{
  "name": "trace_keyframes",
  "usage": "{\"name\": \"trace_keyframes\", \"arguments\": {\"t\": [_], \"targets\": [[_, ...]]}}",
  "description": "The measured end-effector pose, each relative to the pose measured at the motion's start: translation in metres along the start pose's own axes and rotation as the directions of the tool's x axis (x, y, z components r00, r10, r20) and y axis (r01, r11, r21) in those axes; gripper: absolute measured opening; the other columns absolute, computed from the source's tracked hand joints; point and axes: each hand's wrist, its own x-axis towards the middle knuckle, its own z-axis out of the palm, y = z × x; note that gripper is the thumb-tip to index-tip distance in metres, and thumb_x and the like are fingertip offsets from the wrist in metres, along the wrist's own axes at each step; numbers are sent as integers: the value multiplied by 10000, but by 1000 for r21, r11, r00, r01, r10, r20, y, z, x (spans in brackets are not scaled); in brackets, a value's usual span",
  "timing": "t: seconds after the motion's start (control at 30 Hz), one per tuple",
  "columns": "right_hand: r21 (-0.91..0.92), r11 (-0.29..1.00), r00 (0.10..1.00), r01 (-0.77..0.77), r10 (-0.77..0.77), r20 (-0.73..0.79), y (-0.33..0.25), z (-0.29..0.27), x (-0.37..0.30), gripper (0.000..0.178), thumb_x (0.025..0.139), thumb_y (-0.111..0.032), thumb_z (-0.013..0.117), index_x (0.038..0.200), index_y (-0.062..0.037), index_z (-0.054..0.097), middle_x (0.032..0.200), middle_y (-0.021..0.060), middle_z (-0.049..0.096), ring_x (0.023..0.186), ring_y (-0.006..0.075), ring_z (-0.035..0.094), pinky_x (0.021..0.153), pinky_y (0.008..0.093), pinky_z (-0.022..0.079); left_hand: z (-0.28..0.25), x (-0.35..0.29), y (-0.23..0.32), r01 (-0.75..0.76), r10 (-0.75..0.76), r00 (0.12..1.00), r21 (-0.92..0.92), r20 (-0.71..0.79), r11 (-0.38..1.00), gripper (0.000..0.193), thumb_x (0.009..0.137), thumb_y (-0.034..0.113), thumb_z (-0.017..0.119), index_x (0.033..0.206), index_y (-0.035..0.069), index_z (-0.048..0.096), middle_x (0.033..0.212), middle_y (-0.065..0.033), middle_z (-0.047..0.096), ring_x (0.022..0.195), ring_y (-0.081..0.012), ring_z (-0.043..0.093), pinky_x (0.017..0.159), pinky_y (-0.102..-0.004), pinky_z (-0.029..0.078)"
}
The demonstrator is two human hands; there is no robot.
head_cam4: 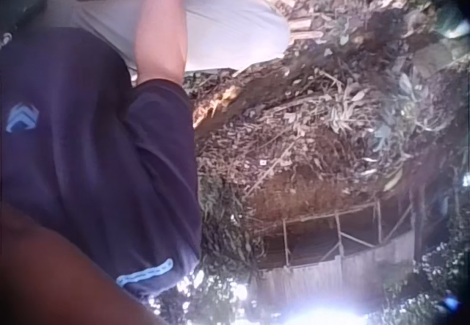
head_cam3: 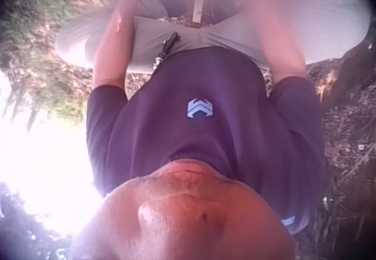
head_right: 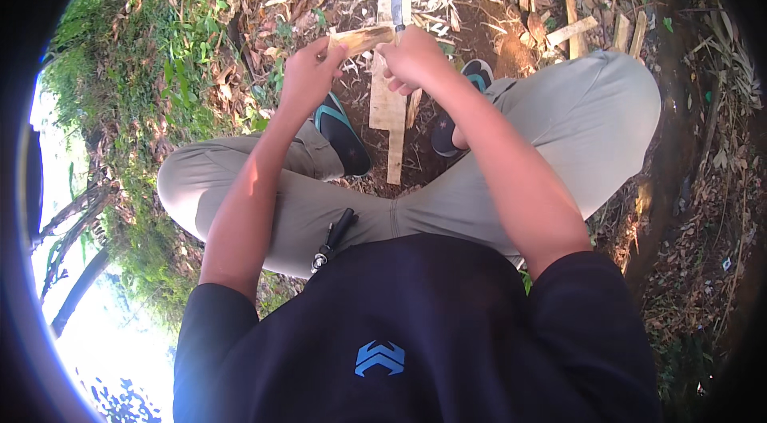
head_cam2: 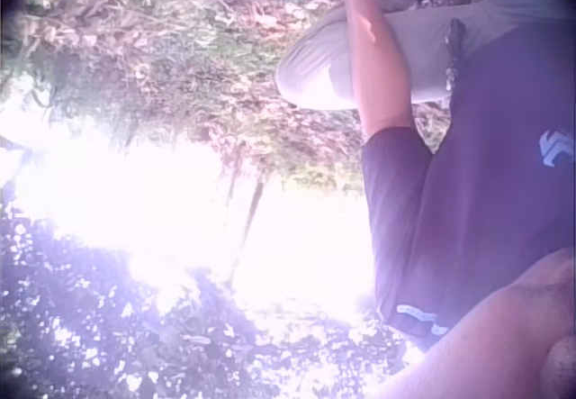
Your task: The person sits cross-legged on the ground and uses a knife to carve a piece of wood. They repeatedly shave off thin strips of wood, occasionally pausing to inspect the piece or adjust their grip.
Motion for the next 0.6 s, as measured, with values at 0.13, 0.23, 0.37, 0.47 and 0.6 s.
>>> {"name": "trace_keyframes", "arguments": {"t": [0.13, 0.23, 0.37, 0.47, 0.6], "targets": [[-460, 872, 972, -166, 224, 75, 1, -13, -47, 328, 949, -214, 513, 1025, 99, 575, 952, 244, 673, 773, 289, 713, 601, 375, 561, 15, -11, -18, -18, 16, 999, 46, 46, 999, 431, 915, 396, 548, 1123, 26, 623, 1013, -249, 664, 953, -422, 636, 840, -482, 490], [-521, 830, 977, -198, 121, -178, 43, 11, -43, 319, 922, -168, 449, 1072, 87, 569, 1062, 269, 659, 976, 353, 675, 795, 429, 529, 28, -13, -26, -75, 24, 963, 181, 269, 981, 451, 936, 377, 505, 1243, 48, 526, 1093, -255, 644, 1028, -450, 603, 897, -511, 468], [-568, 806, 984, -168, 172, -48, 50, 29, -35, 412, 871, -143, 454, 1197, 93, 542, 1135, 280, 636, 1089, 371, 628, 912, 427, 493, 34, -12, -37, -74, -19, 948, 280, 317, 957, 376, 967, 342, 438, 1104, -8, 410, 982, -334, 626, 942, -506, 602, 834, -575, 459], [-581, 801, 989, -144, 128, -69, 55, 39, -35, 347, 852, -101, 493, 1140, 78, 567, 1102, 267, 651, 1040, 359, 652, 863, 416, 519, 39, -15, -39, -141, 54, 952, 275, 303, 951, 377, 983, 363, 444, 1009, -3, 359, 909, -357, 603, 893, -527, 584, 778, -576, 445], [-618, 785, 992, -35, -46, -114, 61, 49, -44, 252, 831, -72, 530, 1049, 39, 593, 1035, 235, 674, 969, 345, 675, 811, 416, 537, 41, -16, -34, -137, 60, 959, 269, 277, 953, 411, 985, 383, 458, 1002, -12, 342, 910, -367, 595, 902, -536, 573, 782, -579, 438]]}}
